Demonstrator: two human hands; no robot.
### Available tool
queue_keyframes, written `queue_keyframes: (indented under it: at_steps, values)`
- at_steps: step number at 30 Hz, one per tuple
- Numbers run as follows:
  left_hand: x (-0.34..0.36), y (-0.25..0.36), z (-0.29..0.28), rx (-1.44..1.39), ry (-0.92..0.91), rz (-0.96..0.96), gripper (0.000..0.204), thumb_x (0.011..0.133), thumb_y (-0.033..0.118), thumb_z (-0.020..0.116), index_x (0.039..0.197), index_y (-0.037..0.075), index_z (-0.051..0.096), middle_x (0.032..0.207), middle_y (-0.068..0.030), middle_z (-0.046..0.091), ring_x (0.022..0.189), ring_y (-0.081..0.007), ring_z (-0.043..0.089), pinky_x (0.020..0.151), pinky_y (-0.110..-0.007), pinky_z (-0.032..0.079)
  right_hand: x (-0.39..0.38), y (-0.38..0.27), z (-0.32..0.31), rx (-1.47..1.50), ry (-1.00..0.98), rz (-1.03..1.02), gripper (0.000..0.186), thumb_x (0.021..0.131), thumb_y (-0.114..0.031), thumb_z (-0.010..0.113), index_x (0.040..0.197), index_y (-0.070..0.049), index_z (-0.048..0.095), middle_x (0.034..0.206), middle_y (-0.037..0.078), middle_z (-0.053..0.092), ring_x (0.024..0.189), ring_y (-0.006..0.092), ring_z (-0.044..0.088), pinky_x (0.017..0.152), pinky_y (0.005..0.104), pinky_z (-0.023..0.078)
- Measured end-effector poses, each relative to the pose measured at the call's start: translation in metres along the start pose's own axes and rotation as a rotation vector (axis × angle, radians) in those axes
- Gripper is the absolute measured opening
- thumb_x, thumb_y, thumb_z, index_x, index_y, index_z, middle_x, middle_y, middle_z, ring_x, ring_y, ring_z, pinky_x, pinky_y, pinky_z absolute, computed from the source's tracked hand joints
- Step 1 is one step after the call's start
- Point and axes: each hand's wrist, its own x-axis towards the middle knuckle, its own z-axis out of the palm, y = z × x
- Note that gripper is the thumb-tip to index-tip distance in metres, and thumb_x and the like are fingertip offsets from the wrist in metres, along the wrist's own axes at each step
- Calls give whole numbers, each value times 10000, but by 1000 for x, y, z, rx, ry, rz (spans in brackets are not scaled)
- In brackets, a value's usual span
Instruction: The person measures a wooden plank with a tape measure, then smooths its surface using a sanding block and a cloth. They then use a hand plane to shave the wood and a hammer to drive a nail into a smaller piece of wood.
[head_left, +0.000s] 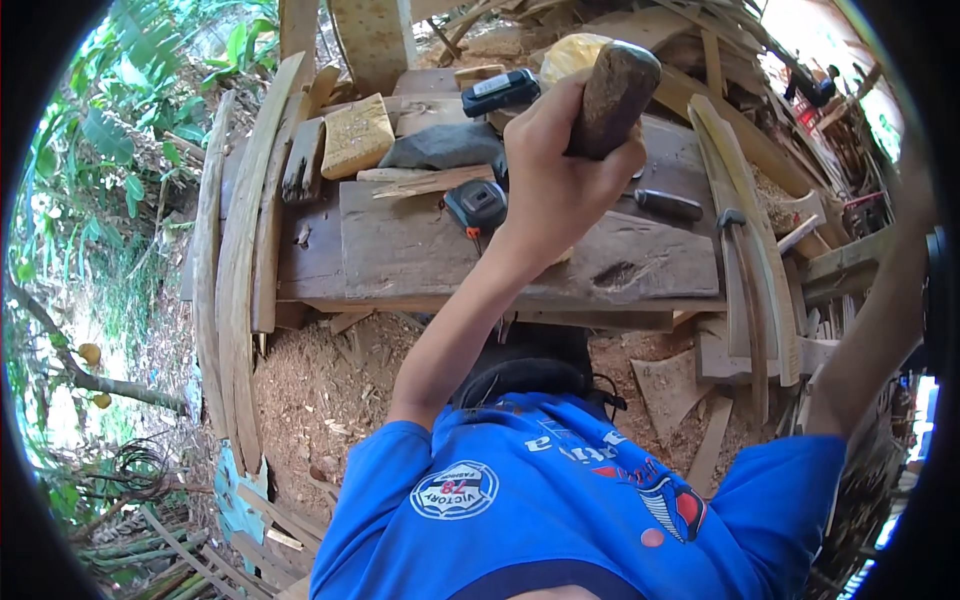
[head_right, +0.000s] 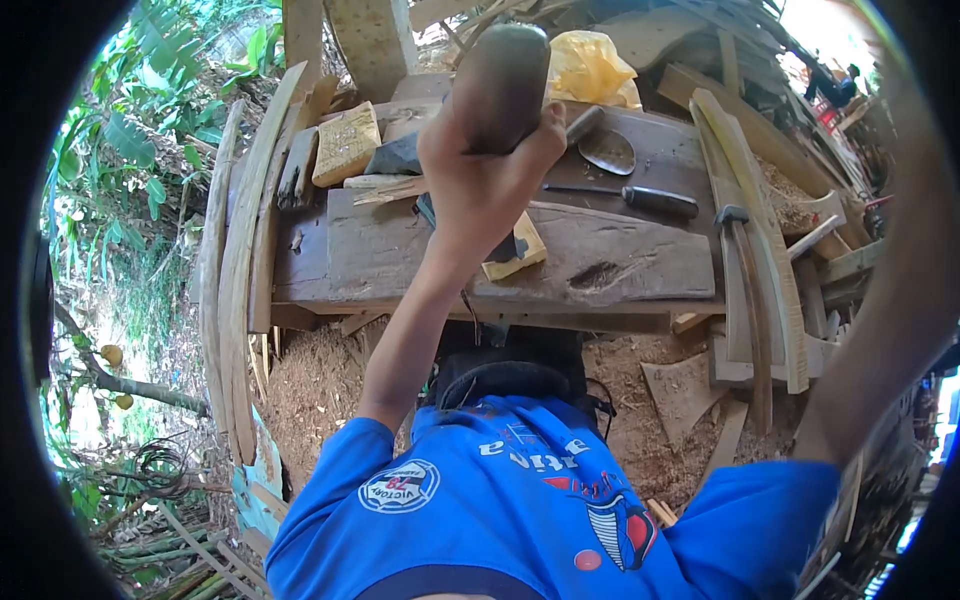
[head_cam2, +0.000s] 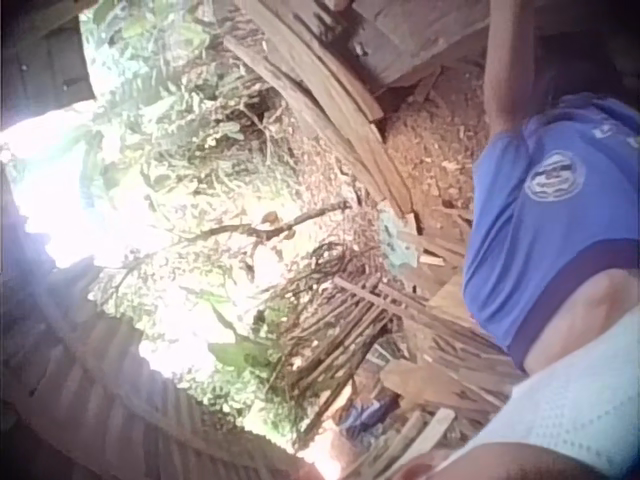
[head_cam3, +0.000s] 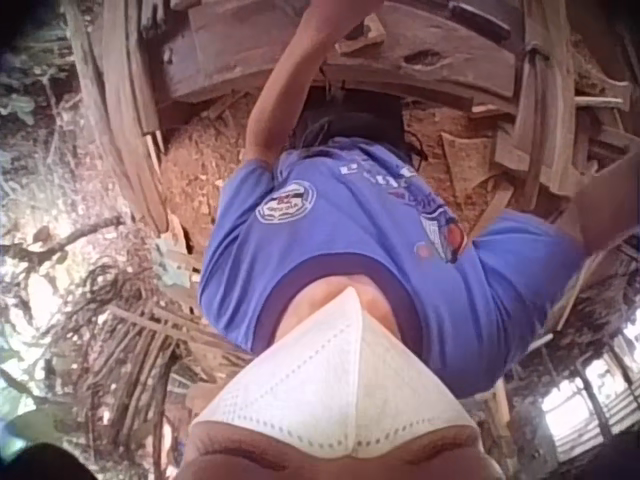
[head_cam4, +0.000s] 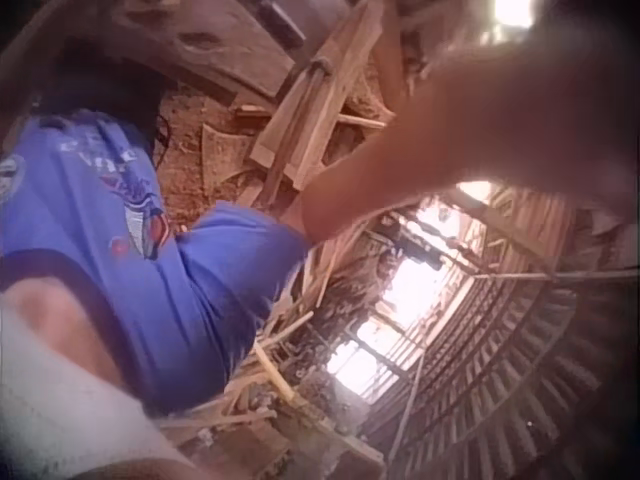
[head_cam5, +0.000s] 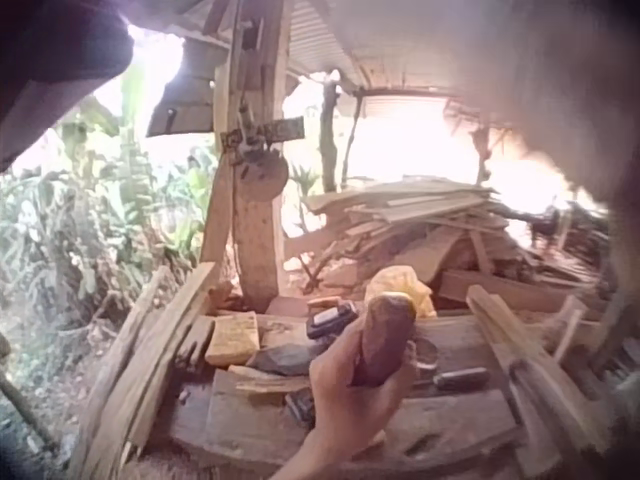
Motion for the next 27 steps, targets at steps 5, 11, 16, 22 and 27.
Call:
queue_keyframes:
  at_steps: [5,11,16,22,27]
  values:
    - [-8,7,5,-23,24,-33,206,624,11,625,818,-1,557,660,-90,574,555,-180,549,544,-267,433,-13,-5,-5,-14,-62,35,508,840,-273,566,1256,-19,424,1219,111,462,1057,209,523,840,335,459]
    - [-1,-4,0,24,63,-41,228,629,20,617,845,-9,552,616,-99,546,513,-145,500,517,-256,419,-11,2,6,34,-27,19,494,841,-268,568,1249,-21,439,1209,107,475,1057,203,521,846,329,454]
    - [2,-13,9,-42,-18,-85,270,626,18,604,891,-8,560,609,-82,549,517,-122,498,523,-241,417,-19,-2,-8,-18,-80,52,483,843,-264,569,1244,-22,452,1200,104,486,1058,198,520,850,323,449]
    - [7,-10,-4,34,13,-57,288,621,30,615,902,3,559,620,-88,561,529,-140,539,545,-250,435,-17,3,9,56,-36,21,470,844,-259,571,1238,-24,467,1189,101,499,1058,192,519,856,316,444]
    - [-2,-1,13,6,6,39,162,660,38,651,785,6,554,590,12,534,538,-34,454,506,-192,375,-23,-4,-2,11,-65,60,459,846,-254,572,1233,-25,479,1180,98,510,1059,186,517,860,310,440]
